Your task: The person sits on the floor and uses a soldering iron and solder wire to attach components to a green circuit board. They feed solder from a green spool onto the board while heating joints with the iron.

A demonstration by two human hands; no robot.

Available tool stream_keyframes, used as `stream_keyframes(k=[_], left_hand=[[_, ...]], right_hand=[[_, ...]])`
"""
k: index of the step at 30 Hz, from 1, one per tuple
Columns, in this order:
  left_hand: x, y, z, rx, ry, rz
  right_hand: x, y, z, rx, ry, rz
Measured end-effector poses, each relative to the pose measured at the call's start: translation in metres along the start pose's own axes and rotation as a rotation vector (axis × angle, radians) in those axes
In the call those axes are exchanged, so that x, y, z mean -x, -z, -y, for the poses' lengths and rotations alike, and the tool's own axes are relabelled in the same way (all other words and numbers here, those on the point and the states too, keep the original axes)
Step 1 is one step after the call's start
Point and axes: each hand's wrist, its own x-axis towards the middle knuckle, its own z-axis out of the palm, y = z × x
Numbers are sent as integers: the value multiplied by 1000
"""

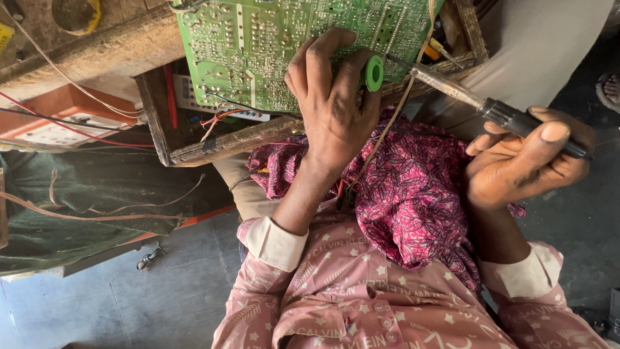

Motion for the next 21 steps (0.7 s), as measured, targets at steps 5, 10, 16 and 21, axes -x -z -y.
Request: stream_keyframes(k=[5,10,16,21], left_hand=[[0,0,1,-5,-11,2],[0,0,0,-23,-10,24],[-1,2,-4,-45,-15,21],[-2,3,-6,-18,-11,16]], right_hand=[[0,0,2,2,-13,12],[-1,0,2,21,14,21],[5,5,3,-31,-77,-11],[8,6,-1,-96,-120,-57]])
